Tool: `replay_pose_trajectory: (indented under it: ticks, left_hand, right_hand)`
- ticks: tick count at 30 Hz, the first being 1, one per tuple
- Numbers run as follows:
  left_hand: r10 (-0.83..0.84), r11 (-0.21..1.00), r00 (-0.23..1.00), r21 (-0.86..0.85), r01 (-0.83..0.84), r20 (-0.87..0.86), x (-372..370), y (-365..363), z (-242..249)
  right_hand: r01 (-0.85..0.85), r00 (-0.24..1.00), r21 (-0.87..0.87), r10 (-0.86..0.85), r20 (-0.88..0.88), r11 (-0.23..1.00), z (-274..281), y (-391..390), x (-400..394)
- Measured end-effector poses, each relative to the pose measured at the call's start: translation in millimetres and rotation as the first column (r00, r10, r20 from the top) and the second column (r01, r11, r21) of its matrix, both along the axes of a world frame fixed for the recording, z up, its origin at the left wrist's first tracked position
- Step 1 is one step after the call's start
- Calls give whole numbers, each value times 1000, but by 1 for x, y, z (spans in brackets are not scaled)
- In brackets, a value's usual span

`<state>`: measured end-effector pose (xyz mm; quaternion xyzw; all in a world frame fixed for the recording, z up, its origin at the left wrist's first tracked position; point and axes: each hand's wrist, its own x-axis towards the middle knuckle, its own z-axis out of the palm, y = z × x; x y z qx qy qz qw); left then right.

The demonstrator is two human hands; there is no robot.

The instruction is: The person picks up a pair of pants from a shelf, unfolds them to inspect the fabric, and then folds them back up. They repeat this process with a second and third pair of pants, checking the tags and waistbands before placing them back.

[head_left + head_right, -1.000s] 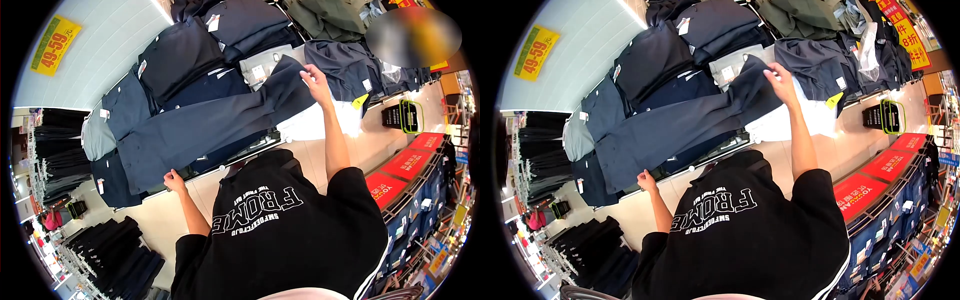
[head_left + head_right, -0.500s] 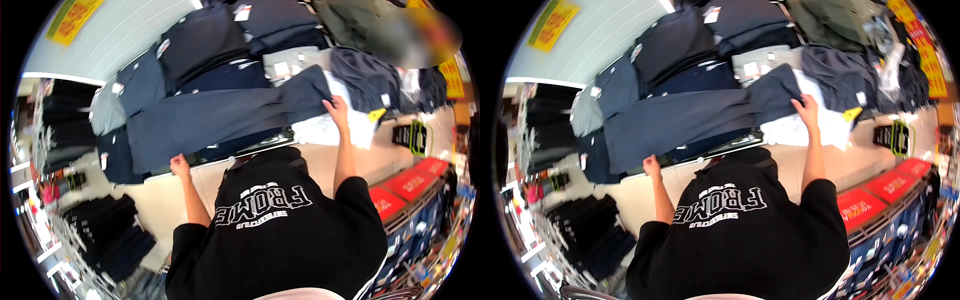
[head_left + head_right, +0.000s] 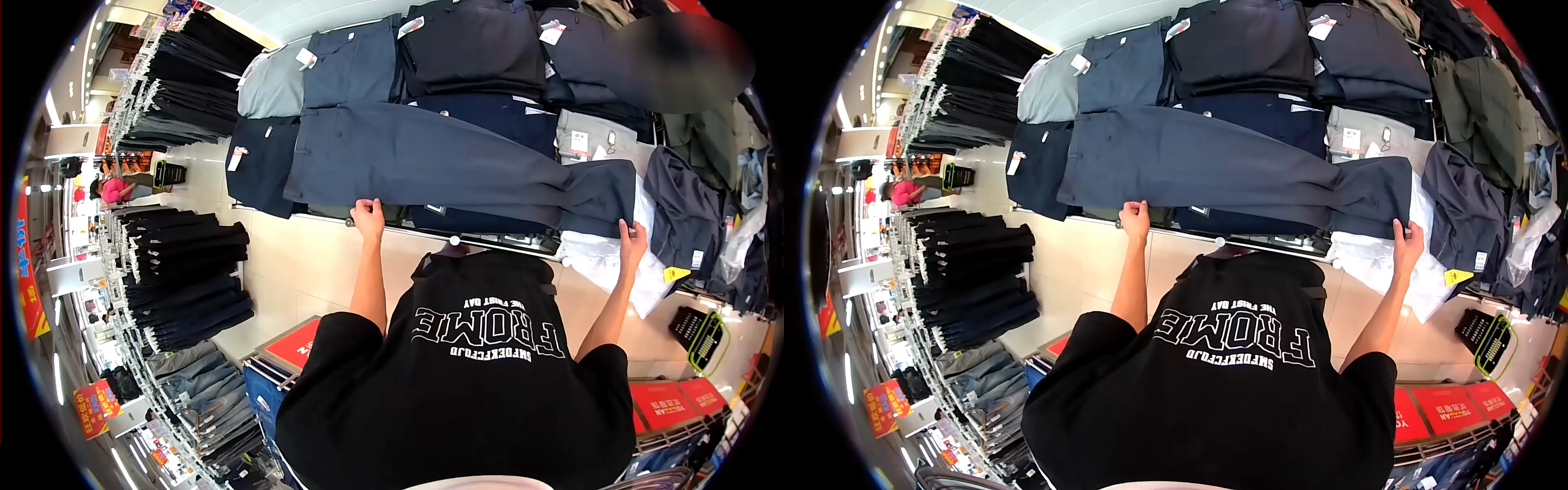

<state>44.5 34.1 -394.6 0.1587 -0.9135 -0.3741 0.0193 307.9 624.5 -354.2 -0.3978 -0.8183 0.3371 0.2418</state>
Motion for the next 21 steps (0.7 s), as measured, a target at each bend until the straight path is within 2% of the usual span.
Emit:
replay_pose_trajectory:
  ticks: [2,3,5,8,10,12,14,15,16,18,20,21]
  left_hand:
    - [-3,1000,1000,-22,2,-24,1,4,7]
    - [-2,1000,1000,-16,2,-16,0,3,7]
    - [-3,1000,1000,-9,3,-11,-1,3,6]
    - [10,999,1000,-30,-11,-29,-3,1,6]
    - [-19,998,1000,-53,18,-10,-10,-5,16]
    - [30,989,979,-135,-59,-204,-17,-5,40]
    - [32,983,938,-158,-92,-344,-38,-17,55]
    - [6,983,924,-168,-76,-382,-53,-26,61]
    - [-2,982,919,-174,-72,-395,-69,-36,67]
    - [-50,979,915,-200,-34,-400,-104,-52,83]
    - [-99,983,917,-179,31,-386,-142,-69,91]
    - [-110,985,921,-167,50,-373,-161,-75,94]
  right_hand:
    - [-53,999,144,52,12,988,1,2,1]
    - [-53,999,146,52,11,988,4,0,0]
    - [-11,998,-6,11,56,1000,10,-3,-2]
    - [-31,997,102,24,67,994,3,-1,-2]
    - [-25,997,110,17,76,994,6,-3,-3]
    - [-24,996,115,14,86,993,7,-5,-4]
    - [-22,997,34,19,72,999,4,-1,-3]
    - [-40,997,77,35,72,996,5,-1,-3]
    - [-48,997,78,43,71,996,7,-2,-4]
    - [-17,995,-59,22,100,998,16,-5,-8]
    - [-35,995,-48,39,89,998,19,-5,-9]
    - [-62,987,-42,67,143,997,18,1,-8]
